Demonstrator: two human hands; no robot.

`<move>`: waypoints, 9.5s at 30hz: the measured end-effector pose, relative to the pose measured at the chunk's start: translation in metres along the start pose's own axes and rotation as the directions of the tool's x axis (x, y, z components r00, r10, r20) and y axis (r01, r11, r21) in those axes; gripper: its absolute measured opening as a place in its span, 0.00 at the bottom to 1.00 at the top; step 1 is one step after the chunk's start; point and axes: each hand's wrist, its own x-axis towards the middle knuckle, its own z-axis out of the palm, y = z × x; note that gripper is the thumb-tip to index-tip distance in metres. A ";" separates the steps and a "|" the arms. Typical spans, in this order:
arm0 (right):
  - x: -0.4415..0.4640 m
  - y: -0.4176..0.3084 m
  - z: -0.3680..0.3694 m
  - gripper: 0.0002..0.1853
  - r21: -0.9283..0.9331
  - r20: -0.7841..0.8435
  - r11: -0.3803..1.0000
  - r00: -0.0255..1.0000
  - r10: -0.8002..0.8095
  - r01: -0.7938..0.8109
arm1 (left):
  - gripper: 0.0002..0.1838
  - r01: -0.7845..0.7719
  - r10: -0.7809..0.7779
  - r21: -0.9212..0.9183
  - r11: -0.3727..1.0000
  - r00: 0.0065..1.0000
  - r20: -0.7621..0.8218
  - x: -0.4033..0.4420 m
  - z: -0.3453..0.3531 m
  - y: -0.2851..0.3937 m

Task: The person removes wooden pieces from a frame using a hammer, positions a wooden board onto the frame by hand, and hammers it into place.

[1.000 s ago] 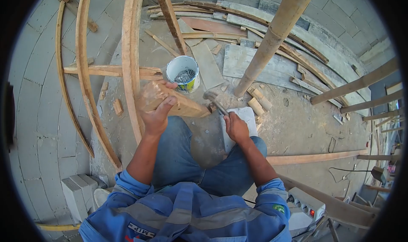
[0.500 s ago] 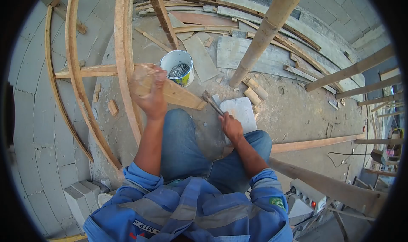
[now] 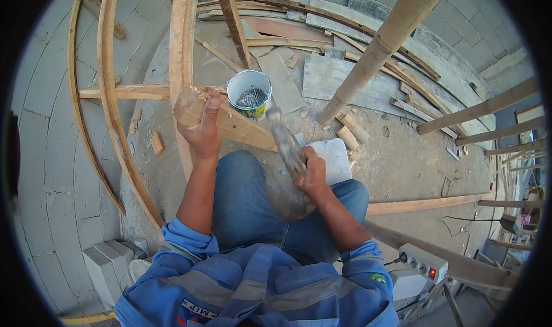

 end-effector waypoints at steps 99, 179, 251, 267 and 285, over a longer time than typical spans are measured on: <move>-0.019 0.075 -0.002 0.28 -0.135 0.352 0.991 0.934 0.053 -0.006 | 0.25 -0.042 0.063 -0.132 0.990 0.985 0.158 -0.026 -0.034 -0.003; 0.043 0.166 0.146 0.22 -0.730 0.514 0.682 0.616 0.597 -0.052 | 0.31 -0.034 0.039 -0.151 0.988 0.999 0.031 -0.077 -0.072 0.008; -0.002 -0.098 -0.044 0.13 0.932 -0.058 0.217 0.472 0.880 -0.290 | 0.17 0.206 -0.237 -0.140 0.968 0.937 -0.258 -0.021 -0.069 0.044; -0.003 -0.095 -0.046 0.14 0.928 -0.190 0.300 0.415 0.890 -0.220 | 0.16 0.105 -0.115 -0.050 0.993 0.960 -0.255 -0.014 -0.068 0.035; -0.020 -0.113 0.007 0.12 0.843 -0.081 0.311 0.470 0.879 -0.438 | 0.12 0.043 -0.035 0.027 0.999 0.968 -0.248 -0.015 -0.050 0.045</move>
